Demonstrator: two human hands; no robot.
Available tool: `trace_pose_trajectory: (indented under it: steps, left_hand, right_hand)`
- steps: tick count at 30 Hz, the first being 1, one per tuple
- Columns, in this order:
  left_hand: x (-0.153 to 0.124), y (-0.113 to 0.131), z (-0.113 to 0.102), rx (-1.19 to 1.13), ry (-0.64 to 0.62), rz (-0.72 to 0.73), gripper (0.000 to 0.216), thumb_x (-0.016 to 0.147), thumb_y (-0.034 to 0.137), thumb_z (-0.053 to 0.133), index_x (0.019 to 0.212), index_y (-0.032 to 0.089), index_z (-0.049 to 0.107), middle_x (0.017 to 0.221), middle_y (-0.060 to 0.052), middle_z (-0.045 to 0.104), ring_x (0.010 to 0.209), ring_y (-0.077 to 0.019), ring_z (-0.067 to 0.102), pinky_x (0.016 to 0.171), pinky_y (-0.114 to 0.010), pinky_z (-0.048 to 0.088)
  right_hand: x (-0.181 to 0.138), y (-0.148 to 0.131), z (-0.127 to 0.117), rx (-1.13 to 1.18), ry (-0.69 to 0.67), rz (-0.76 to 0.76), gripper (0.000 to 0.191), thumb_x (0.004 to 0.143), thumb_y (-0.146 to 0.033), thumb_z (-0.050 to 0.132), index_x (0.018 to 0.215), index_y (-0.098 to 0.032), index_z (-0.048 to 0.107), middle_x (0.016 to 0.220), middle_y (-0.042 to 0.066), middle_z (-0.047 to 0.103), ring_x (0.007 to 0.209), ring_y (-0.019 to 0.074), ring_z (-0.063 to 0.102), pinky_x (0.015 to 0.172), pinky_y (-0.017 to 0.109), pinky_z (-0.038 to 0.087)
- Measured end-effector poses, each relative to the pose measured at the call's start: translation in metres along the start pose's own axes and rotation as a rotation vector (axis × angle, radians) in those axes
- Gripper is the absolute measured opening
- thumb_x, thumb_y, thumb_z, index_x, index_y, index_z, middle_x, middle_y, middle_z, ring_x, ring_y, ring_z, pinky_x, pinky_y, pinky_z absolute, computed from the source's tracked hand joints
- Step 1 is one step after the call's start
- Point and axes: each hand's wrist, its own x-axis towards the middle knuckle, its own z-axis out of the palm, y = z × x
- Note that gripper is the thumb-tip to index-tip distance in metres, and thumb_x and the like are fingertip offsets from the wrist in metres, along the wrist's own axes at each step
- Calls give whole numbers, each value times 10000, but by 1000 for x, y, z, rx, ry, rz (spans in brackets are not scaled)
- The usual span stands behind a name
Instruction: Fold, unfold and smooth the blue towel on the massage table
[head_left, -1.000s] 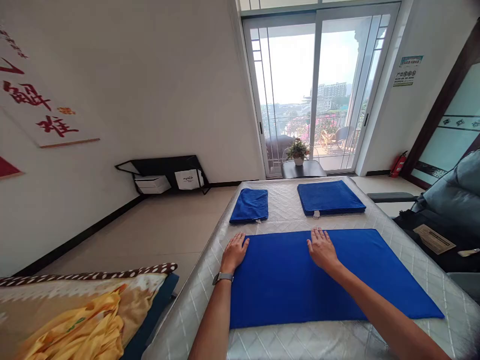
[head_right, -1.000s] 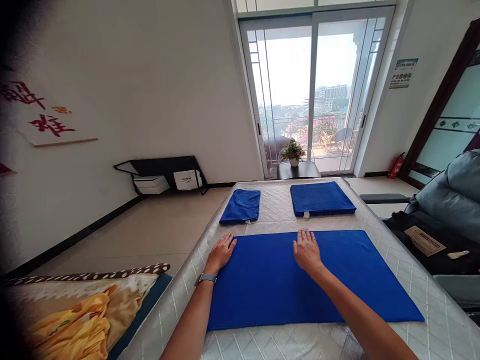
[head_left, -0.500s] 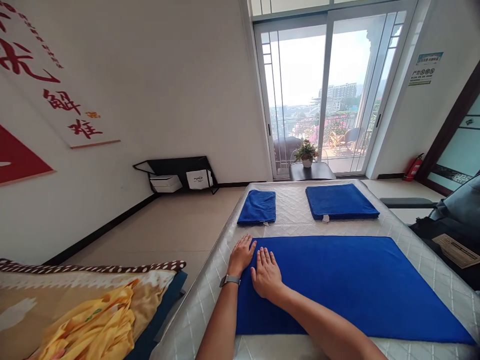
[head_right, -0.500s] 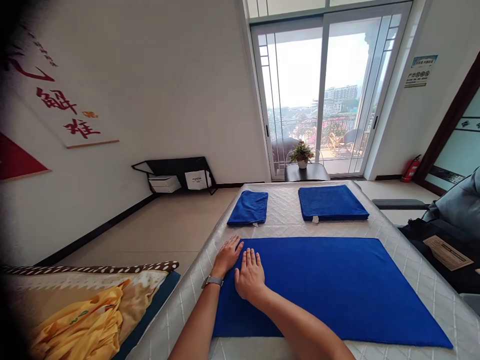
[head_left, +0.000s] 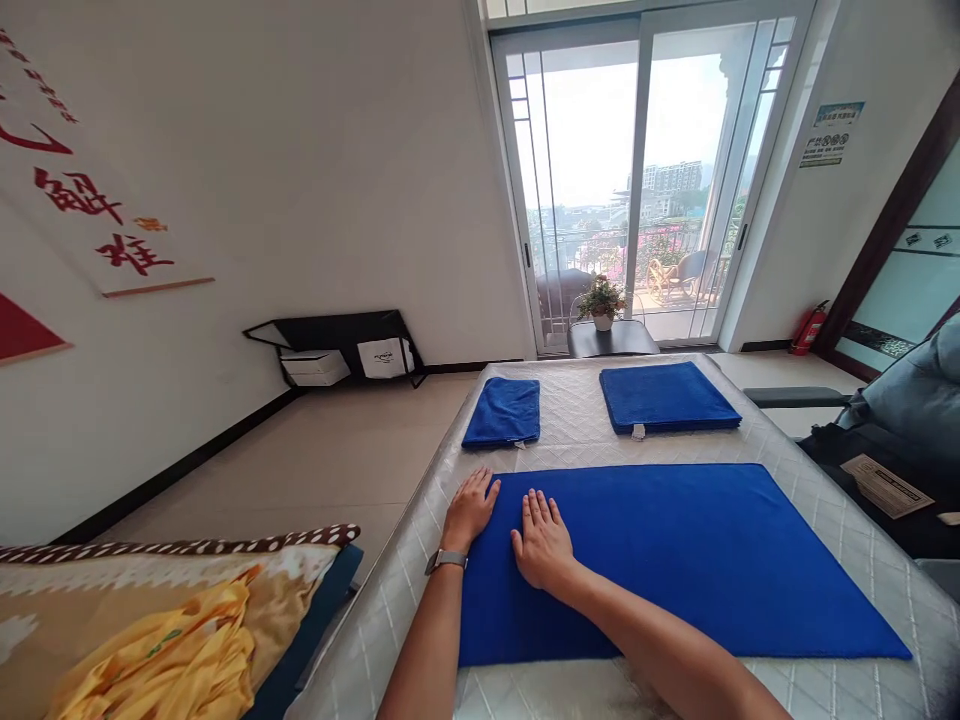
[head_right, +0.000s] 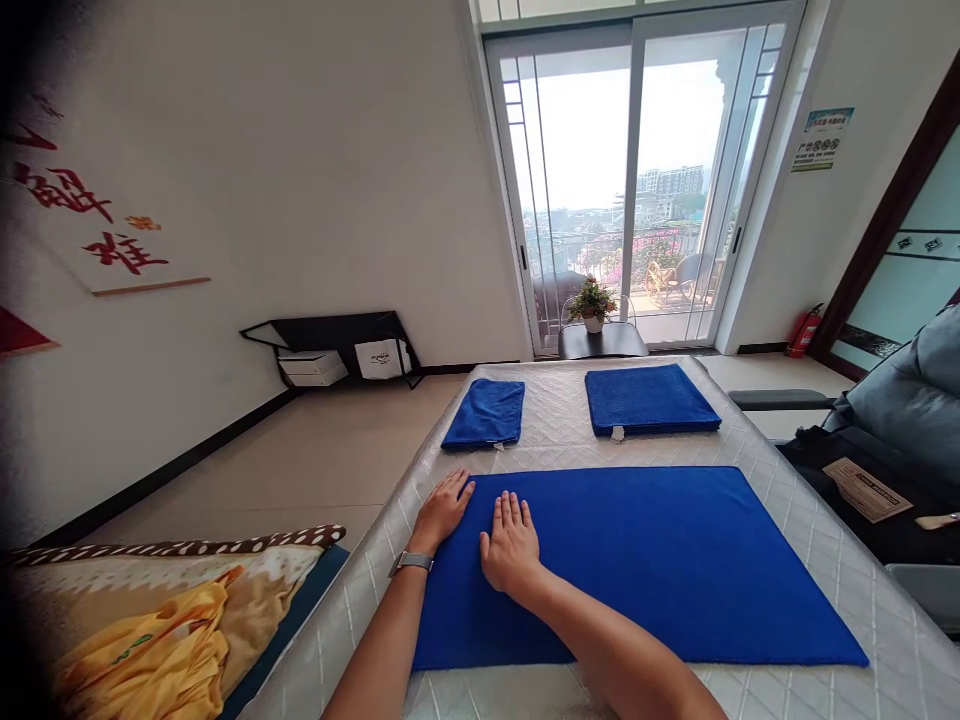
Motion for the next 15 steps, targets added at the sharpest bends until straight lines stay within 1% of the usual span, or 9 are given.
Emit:
trace_pose_trajectory:
  steps: [7,12,15]
  left_hand:
    - [0,0,0,15,-17,-16,595,1046,479,284,1447,121,539,1558,-149,478,1484,-260,385,1239,-426,257]
    - [0,-1,2,5,-8,-17,575,1044,473,294,1443,144,545,1548,-138,492,1477,-262,397,1236,-444,264]
    - [0,-1,2,2,-5,-13,565,1043,469,306,1444,151,546,1538,-131,509,1473,-248,404,1238,-423,258]
  right_hand:
    - [-14,29,-14,-50,0,78,714,1034,-473,205,1612,-54,201,1681,131,118,1562,264,72,1266,462,56]
    - [-24,56,-27,-99,-11,130,721,1040,-488,181,1616,-54,177,1685,127,102,1564,257,57,1264,456,45]
    - [-31,73,-35,-138,-13,171,727,1038,-499,179,1618,-61,169,1688,117,94,1565,251,54,1264,451,42]
